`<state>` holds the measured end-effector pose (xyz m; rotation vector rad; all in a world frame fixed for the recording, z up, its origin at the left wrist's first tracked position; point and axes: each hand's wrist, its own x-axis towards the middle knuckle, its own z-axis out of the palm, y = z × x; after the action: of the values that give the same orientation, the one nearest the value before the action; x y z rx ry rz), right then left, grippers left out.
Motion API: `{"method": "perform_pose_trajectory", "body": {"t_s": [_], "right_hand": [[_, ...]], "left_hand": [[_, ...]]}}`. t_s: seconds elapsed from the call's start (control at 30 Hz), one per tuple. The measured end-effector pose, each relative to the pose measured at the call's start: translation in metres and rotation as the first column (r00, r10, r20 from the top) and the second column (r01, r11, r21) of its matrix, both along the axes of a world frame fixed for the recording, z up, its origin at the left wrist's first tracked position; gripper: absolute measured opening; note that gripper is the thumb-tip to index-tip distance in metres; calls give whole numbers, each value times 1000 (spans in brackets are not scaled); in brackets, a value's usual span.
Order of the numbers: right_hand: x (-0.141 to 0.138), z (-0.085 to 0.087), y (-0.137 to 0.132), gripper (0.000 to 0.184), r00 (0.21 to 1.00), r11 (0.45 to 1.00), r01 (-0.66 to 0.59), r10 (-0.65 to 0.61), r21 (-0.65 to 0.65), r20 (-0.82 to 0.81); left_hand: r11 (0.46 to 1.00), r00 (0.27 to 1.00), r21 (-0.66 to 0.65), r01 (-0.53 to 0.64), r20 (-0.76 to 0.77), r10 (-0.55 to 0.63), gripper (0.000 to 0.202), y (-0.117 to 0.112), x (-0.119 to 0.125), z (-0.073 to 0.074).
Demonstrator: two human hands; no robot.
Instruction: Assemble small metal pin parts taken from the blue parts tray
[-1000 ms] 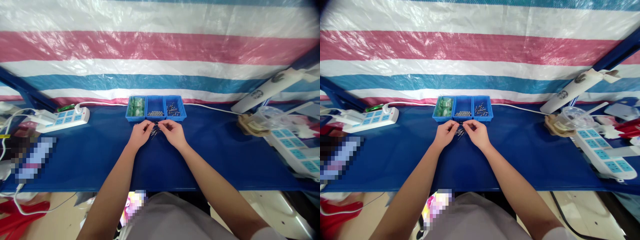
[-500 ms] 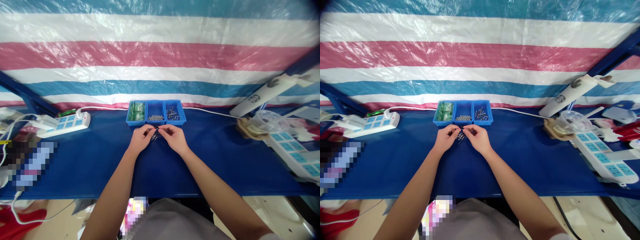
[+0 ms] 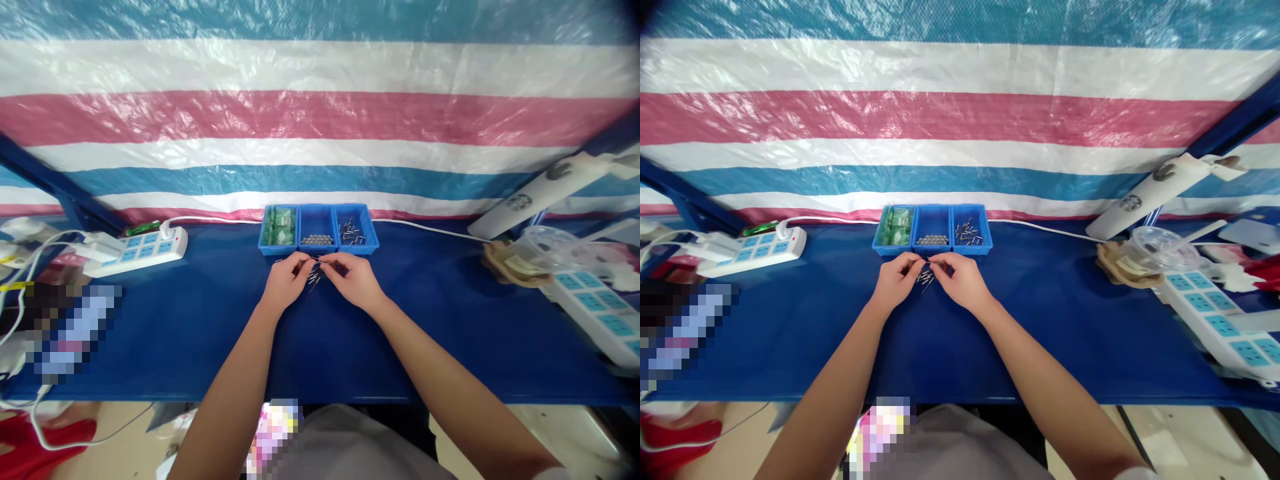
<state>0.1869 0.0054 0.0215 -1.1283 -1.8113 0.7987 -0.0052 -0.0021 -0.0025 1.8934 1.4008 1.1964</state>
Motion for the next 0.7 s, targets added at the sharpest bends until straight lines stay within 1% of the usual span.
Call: {"method": "perform_pose_trajectory", "body": {"t_s": [0.07,0.2,0.43,0.57,0.7], "right_hand": [[0,-8,-2,21,1000,1000,-14,14,12,-4],[2,-16,0,21,999,999,33,-33,13,-41],[-1,-14,-1,22,998,998,48,-47,29,-43],[-2,-12,-3,28,998,998,57,-57,-9,-5],[-1,-12,-3,37,997,995,78,-78,-57,6]], "left_hand": [[1000,1000,-15,10,-1,-10,27,0,0,0],[1000,1000,-29,13,-13,-13,28,-1,1,-1],[1000,999,-21,23,-22,-24,28,-1,0,0],[1000,1000,-7,21,-20,-21,26,-1,1,-1],[998,999,9,54,5,-54,25,-1,2,-2]]}}
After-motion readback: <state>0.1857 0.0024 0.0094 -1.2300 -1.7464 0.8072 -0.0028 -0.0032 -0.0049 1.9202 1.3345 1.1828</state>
